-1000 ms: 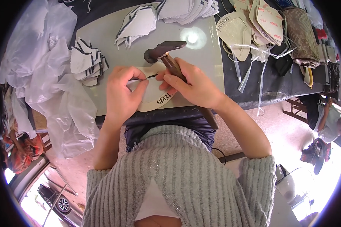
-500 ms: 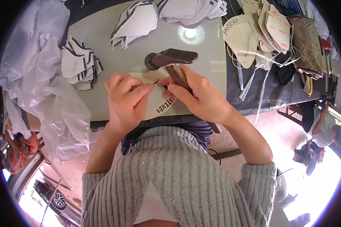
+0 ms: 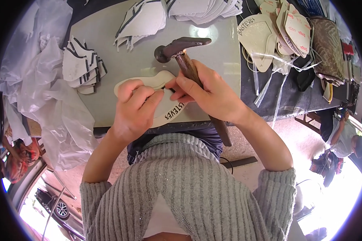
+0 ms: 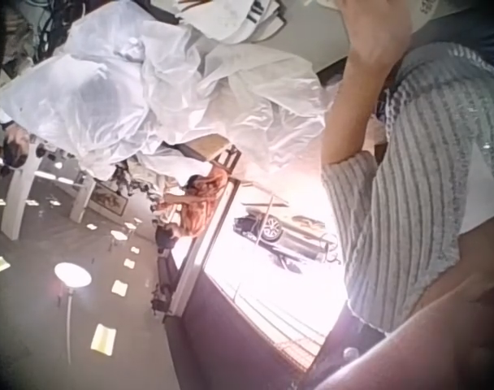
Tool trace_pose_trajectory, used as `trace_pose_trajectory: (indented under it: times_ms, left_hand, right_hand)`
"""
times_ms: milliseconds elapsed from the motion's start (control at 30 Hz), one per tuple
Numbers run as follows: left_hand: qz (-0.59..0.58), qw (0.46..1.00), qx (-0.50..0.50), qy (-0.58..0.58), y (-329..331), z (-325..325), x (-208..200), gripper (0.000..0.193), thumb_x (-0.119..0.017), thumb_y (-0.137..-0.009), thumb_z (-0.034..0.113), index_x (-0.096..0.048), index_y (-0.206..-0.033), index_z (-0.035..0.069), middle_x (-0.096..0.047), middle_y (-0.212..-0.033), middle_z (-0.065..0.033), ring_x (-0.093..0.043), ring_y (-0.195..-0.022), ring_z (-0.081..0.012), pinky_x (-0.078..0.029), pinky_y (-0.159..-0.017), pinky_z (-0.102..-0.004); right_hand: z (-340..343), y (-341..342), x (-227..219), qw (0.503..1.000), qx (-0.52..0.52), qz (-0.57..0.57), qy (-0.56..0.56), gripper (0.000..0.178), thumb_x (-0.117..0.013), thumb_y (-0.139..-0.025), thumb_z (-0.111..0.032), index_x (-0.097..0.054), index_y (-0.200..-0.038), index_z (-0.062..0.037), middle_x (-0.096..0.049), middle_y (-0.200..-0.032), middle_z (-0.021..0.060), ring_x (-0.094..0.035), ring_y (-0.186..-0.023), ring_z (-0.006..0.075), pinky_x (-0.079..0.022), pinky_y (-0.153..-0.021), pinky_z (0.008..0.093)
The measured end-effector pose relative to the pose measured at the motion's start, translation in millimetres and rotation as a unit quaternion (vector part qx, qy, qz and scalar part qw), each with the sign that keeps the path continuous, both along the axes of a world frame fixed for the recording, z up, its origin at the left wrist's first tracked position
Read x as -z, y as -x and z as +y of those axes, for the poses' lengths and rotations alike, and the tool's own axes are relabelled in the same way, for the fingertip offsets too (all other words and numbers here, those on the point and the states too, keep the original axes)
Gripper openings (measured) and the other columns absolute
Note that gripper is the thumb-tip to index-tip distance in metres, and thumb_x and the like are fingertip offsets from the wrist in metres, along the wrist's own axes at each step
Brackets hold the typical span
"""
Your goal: The person is using a hammer to flatten and join shoe upper components on a workbench.
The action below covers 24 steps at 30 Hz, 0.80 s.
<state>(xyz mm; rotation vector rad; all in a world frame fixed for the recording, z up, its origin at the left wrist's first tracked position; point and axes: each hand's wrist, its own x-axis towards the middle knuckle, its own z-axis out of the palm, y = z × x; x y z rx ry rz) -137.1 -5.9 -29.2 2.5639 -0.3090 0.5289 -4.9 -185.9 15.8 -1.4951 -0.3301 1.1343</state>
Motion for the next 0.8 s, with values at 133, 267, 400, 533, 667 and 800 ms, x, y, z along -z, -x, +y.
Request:
trace_pose_trajectory:
  times_ms: [133,267,400,533,667,800]
  left_hand:
    - [-0.012,1.000,-0.004,-0.024,-0.2,-2.2,-4.9,0.027,-0.067,-0.071,0.006,-0.068,-0.097,0.002,-0.057,-0.094,-0.0047,-0.053,-0.097,-0.0258,-0.045,-0.085,-0.0408]
    - [-0.025,1.000,-0.005,-0.008,-2.5,-2.9,-3.8,0.029,-0.071,-0.068,-0.001,-0.069,-0.096,0.003,-0.058,-0.093,-0.0041,-0.054,-0.093,-0.0264,-0.044,-0.080,-0.0403]
    - [-0.025,0.999,0.002,-0.027,0.0,0.0,-2.4,0.026,-0.063,-0.075,0.011,-0.066,-0.098,0.000,-0.056,-0.096,-0.0066,-0.053,-0.101,-0.0262,-0.045,-0.090,-0.0421]
    - [-0.027,0.999,0.006,-0.027,-1.5,-1.1,-2.0,0.023,-0.064,-0.077,0.011,-0.066,-0.097,0.000,-0.056,-0.096,-0.0065,-0.053,-0.101,-0.0262,-0.044,-0.091,-0.0422]
    - [-0.020,1.000,0.000,-0.019,1.1,0.0,0.1,0.022,-0.064,-0.077,0.011,-0.067,-0.096,0.001,-0.057,-0.096,-0.0055,-0.053,-0.102,-0.0255,-0.043,-0.092,-0.0426]
    - [-0.020,1.000,-0.001,-0.017,-0.7,-0.5,-2.8,0.022,-0.065,-0.076,0.010,-0.068,-0.096,0.001,-0.057,-0.096,-0.0046,-0.053,-0.102,-0.0249,-0.042,-0.093,-0.0420]
  right_hand:
    - [-6.6,-14.4,-21.5,0.980,-0.060,-0.148,0.122,0.022,-0.053,-0.104,-0.022,-0.052,-0.107,-0.0005,-0.067,-0.083,0.0120,-0.062,-0.062,0.0138,-0.051,-0.056,0.0296]
    - [-17.4,-8.7,-36.1,0.852,-0.179,-0.467,0.156,0.031,-0.059,-0.098,-0.029,-0.049,-0.089,-0.0008,-0.055,-0.060,0.0195,-0.059,-0.056,0.0384,-0.046,-0.050,0.0438]
    - [-12.7,2.8,-47.7,0.811,-0.214,-0.507,0.200,0.034,-0.058,-0.099,-0.030,-0.048,-0.084,-0.0019,-0.056,-0.058,0.0163,-0.060,-0.053,0.0369,-0.046,-0.049,0.0446]
    - [-7.9,1.6,-38.3,0.749,-0.255,-0.568,0.226,0.035,-0.057,-0.099,-0.032,-0.047,-0.082,-0.0024,-0.056,-0.056,0.0138,-0.060,-0.052,0.0355,-0.048,-0.049,0.0434]
    - [-1.9,1.4,-50.3,0.769,-0.244,-0.551,0.211,0.036,-0.056,-0.099,-0.033,-0.049,-0.082,-0.0016,-0.058,-0.057,0.0140,-0.061,-0.053,0.0357,-0.049,-0.049,0.0437]
    - [-3.5,0.1,-39.8,0.752,-0.300,-0.530,0.252,0.037,-0.056,-0.099,-0.034,-0.051,-0.084,-0.0006,-0.060,-0.058,0.0151,-0.062,-0.055,0.0366,-0.049,-0.050,0.0452]
